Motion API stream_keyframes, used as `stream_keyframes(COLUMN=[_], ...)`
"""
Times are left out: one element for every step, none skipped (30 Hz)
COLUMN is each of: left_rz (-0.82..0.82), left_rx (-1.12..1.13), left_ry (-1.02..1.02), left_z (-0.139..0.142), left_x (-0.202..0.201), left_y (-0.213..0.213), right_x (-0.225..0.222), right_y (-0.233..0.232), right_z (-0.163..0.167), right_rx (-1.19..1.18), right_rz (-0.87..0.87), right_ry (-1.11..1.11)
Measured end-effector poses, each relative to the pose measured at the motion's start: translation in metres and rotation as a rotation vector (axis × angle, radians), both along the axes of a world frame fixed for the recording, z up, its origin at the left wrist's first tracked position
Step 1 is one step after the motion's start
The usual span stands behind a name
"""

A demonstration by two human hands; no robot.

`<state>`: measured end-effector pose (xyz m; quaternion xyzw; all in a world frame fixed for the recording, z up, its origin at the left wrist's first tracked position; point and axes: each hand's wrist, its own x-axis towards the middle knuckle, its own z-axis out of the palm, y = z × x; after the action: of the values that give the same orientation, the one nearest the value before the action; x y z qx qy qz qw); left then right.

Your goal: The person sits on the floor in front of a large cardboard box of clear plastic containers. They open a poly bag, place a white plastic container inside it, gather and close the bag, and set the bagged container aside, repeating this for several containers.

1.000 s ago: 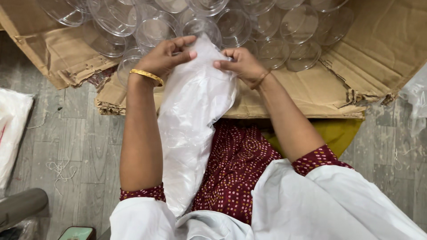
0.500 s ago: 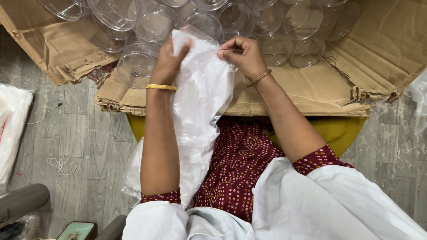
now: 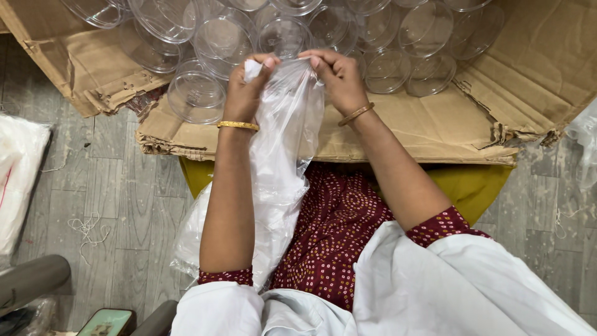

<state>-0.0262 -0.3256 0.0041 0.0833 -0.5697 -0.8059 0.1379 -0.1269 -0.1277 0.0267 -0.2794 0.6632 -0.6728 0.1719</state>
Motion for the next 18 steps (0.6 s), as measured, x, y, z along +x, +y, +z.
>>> stream_keyframes(left_rz=[-0.019,-0.050,-0.082,-0.113,-0.091,-0.070,-0.049,-0.075,-0.100,-0.122,-0.115,-0.109,-0.103,-0.137,-0.170,-0.201,-0.185,-0.168], left_rx=[-0.016,0.015,0.046,0.077,0.194,0.313,0.433,0.457,0.480,0.502,0.351,0.199,0.048,0.096,0.146,0.195,0.306,0.416], left_ry=[-0.043,-0.028,-0.015,-0.003,-0.054,-0.105,-0.155,-0.106,-0.054,-0.003,-0.016,-0.030,-0.042,-0.089,-0.135,-0.182,-0.097,-0.012], left_z=[0.002,0.003,0.005,0.007,0.009,0.011,0.013,0.014,0.016,0.016,0.016,0.016,0.015,0.015,0.015,0.015,0.016,0.018], left_x=[0.001,0.001,0.003,0.005,0.007,0.009,0.011,0.012,0.013,0.013,0.012,0.011,0.010,0.008,0.008,0.008,0.008,0.008], left_y=[0.000,-0.001,-0.001,-0.002,-0.003,-0.006,-0.008,-0.009,-0.011,-0.011,-0.011,-0.011,-0.010,-0.009,-0.010,-0.010,-0.013,-0.018], right_x=[0.000,0.000,0.000,0.000,0.000,0.001,0.001,0.002,0.002,0.001,0.000,-0.001,-0.003,-0.004,-0.005,-0.006,-0.007,-0.006], right_y=[0.001,0.002,0.005,0.008,0.012,0.017,0.021,0.024,0.025,0.026,0.026,0.025,0.024,0.024,0.025,0.026,0.029,0.032], right_z=[0.000,0.000,-0.001,-0.001,-0.001,-0.001,0.000,0.000,0.000,0.000,0.000,0.000,-0.001,-0.001,-0.001,0.000,0.000,0.000], right_rx=[-0.076,-0.126,-0.176,-0.227,-0.184,-0.140,-0.094,-0.129,-0.164,-0.198,-0.211,-0.226,-0.242,-0.286,-0.330,-0.373,-0.298,-0.223], right_rz=[-0.018,-0.009,0.002,0.015,0.062,0.110,0.156,0.194,0.232,0.272,0.201,0.130,0.058,0.073,0.089,0.108,0.197,0.286], right_ry=[-0.022,-0.164,-0.307,-0.450,-0.479,-0.507,-0.535,-0.529,-0.522,-0.515,-0.473,-0.431,-0.386,-0.456,-0.526,-0.595,-0.585,-0.573])
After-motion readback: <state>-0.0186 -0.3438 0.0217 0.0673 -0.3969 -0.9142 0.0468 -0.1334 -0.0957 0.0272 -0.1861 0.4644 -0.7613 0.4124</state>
